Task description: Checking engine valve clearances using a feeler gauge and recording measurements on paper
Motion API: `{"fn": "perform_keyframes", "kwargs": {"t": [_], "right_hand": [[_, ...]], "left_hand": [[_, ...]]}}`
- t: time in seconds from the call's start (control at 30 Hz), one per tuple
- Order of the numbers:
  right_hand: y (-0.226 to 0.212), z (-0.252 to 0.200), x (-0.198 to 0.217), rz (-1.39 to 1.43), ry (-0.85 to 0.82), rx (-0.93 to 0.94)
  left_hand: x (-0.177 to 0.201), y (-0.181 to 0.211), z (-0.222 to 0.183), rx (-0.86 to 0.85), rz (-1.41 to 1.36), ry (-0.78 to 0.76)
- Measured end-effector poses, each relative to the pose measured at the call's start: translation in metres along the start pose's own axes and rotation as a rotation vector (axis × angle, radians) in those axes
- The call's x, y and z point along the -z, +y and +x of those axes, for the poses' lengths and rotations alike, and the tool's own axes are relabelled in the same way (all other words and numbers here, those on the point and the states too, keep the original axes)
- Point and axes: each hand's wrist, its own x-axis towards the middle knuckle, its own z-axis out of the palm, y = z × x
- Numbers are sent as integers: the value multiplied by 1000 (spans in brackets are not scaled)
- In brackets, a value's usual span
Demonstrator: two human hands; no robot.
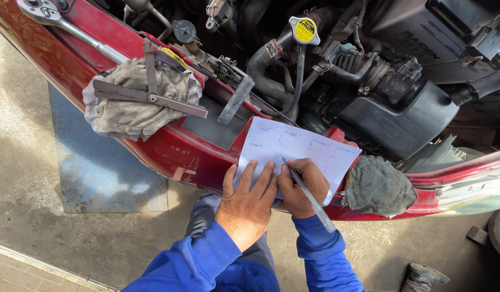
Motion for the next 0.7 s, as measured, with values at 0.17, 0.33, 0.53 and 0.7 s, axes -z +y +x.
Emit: {"fn": "perform_keyframes", "kwargs": {"t": [0.17, 0.33, 0.53, 0.7], "right_hand": [[0, 1, 0, 30, 9, 20], [2, -1, 3, 37, -4, 15], [2, 0, 2, 44, 1, 32], [1, 1, 2, 45, -5, 31]], "left_hand": [[0, -1, 0, -9, -11, -10], [0, -2, 0, -13, 0, -5], [-1, -1, 0, -3, -25, 14], [-2, -1, 0, -6, -12, 7]]}}
